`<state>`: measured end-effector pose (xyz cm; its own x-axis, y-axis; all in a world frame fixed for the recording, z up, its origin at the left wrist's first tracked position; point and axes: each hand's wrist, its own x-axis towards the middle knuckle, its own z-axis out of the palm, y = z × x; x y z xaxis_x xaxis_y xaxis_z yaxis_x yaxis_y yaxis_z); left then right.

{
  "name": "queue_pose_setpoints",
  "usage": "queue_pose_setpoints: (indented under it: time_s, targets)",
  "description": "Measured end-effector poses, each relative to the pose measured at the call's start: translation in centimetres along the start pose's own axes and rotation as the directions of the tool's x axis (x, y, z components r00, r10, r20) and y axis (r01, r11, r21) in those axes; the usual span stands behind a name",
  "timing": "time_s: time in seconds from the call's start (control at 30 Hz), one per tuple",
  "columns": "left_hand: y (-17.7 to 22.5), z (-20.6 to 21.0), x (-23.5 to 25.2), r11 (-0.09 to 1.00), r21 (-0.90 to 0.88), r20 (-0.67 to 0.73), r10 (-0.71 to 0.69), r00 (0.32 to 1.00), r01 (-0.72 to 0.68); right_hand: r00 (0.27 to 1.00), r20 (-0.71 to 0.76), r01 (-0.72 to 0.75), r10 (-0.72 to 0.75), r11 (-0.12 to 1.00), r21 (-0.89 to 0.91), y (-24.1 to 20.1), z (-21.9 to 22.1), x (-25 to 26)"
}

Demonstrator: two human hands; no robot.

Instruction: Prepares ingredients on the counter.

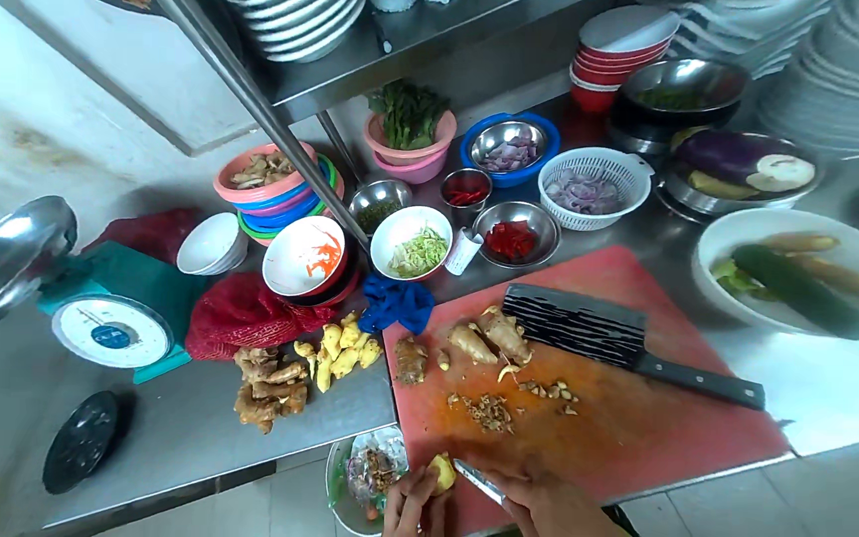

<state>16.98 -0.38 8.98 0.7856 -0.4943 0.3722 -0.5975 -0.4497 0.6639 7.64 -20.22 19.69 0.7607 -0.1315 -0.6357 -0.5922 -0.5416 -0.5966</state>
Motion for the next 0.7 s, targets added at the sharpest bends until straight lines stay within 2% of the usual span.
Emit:
queue_pose_setpoints:
  time_s: [0.3, 0.4, 0.53, 0.7]
  targets:
    - [0.6, -0.4, 0.5, 1.000, 0.022, 0.026, -0.011, 1.000, 0.010, 0.996, 0.088, 0.024, -0.007, 0.981, -0.195, -0.8, -0.9, 0.3]
    - [1.8, -0.7, 1.0, 0.996, 0.063, 0.054, -0.068, 0.996, 0.065, 0.994, -0.007, 0.099, -0.106, 0.952, -0.290, -0.5, 0.8, -0.3]
    - [3.4, -1.1, 1.8, 0.984, 0.153, 0.124, -0.115, 0.986, 0.095, 0.952, -0.181, 0.150, -0.245, 0.894, -0.423, 0.4, 2.9, -0.5]
    - [5.6, -1.7, 3.4, 0.948, 0.282, 0.254, -0.223, 0.941, 0.149, 0.897, -0.244, 0.186, -0.368, 0.816, -0.548, 1.2, 2.9, 0.0]
